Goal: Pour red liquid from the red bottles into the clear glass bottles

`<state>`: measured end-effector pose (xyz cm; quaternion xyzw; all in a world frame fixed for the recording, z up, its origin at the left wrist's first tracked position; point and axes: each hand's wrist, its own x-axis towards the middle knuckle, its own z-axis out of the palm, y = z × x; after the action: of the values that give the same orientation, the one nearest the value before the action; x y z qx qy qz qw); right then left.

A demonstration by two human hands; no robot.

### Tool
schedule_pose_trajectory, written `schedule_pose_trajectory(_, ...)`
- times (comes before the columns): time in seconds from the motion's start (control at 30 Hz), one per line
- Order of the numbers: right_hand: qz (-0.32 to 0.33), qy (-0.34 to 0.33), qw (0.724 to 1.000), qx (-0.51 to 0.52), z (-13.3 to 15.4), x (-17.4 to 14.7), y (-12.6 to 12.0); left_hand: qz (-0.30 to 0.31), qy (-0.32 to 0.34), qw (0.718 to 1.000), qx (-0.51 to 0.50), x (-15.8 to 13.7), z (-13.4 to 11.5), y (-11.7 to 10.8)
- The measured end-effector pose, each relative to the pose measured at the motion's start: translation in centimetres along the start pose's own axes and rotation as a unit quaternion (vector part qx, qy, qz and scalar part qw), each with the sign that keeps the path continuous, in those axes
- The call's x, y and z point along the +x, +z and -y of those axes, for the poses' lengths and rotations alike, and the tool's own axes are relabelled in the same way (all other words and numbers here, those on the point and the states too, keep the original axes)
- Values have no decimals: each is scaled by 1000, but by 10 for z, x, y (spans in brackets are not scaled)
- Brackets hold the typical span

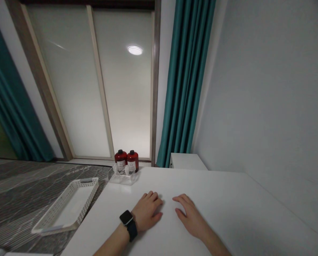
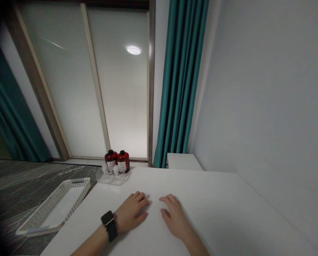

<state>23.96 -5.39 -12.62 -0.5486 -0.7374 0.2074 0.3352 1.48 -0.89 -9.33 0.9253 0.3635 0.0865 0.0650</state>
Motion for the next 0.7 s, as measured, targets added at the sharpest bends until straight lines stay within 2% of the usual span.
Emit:
schedule_pose_trajectory(0.2,-9,-4,1000,-4,-3,2,2,21,47,998,45,2,1,-12)
schedule_pose_trajectory(0.27,-12,-4,1000,-3,-2,3,2,8,51,998,41,-2,7,-18)
schedule_pose_trajectory(0.4,2,-6,1000,-24,7,7,5,-85,7,996,21,-16,28,-25)
schedule_pose_trajectory(0.53,36,-33,998,-34,21,18,15,-200,-74,977,-28,-33,51,-25)
schedule_pose_trajectory(0.7,58,-79,995,-20,44,58,39,-265,-138,954,-36,-43,74,-30)
